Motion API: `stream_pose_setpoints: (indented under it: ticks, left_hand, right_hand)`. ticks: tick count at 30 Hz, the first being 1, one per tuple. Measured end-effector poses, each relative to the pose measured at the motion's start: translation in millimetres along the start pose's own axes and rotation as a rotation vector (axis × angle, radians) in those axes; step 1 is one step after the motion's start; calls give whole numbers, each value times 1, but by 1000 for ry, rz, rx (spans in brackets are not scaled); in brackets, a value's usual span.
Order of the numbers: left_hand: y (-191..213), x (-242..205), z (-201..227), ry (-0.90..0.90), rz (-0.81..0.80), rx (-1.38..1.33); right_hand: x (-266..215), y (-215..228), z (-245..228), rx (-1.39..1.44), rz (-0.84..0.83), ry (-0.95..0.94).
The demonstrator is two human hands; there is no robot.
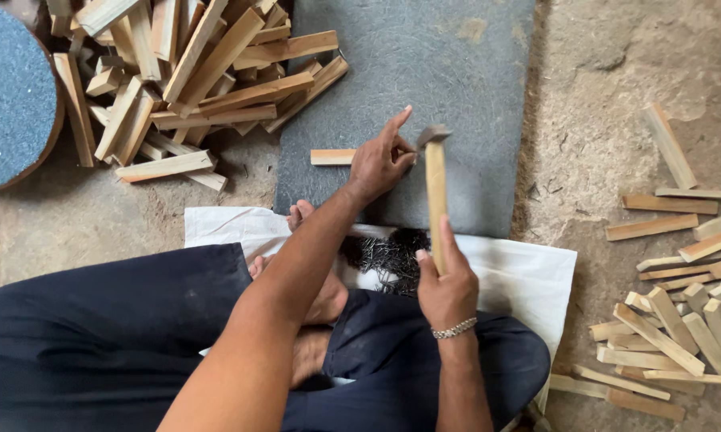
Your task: The person sits cross-legged on the floor and repeatedly hammers nails into small wooden slats. They pick up a slat, place a nail, hammer it in, and then move the finished piece aside to a pile on the floor.
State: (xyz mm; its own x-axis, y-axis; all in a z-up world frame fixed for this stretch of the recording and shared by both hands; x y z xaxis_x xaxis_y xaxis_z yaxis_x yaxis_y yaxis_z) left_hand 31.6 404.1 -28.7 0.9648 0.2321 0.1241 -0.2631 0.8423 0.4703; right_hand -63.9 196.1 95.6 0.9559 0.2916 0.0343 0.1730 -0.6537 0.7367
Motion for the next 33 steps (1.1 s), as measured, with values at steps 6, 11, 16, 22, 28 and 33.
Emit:
stream_pose_setpoints:
  ticks: [6, 11, 16, 22, 28, 33]
  left_hand:
    - [12, -8, 5, 30, 14, -32]
    - [15, -12, 17, -10, 44, -13]
    - [19, -13, 10, 5, 28, -24]
    - [15, -4, 16, 9, 57, -49]
    - [21, 0, 32, -89, -213, 209]
    - [35, 13, 82, -100, -221, 536]
  right_hand:
    - [-24, 9, -6, 169, 274, 162]
    - [-12, -27, 19, -105, -101, -149]
    - [-15, -17, 9, 46, 111, 73]
    - [-5, -23, 36, 38, -36, -186]
    - [-11, -7, 45, 171, 84, -100]
    - [-4, -16, 69, 470, -55, -560]
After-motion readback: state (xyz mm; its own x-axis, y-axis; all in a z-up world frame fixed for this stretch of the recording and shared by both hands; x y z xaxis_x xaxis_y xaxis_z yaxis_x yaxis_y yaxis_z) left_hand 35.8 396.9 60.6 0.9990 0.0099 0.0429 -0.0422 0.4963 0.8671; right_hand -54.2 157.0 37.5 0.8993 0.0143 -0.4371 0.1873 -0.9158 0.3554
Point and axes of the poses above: each hand's wrist, its own x-axis towards the middle knuckle, its own y-axis out of the back of the hand, z = x × y, the point moved 6 cm from there along x, towards the middle knuckle, and after that the axes turned 5 degrees about -y, right-handed, at the moved point
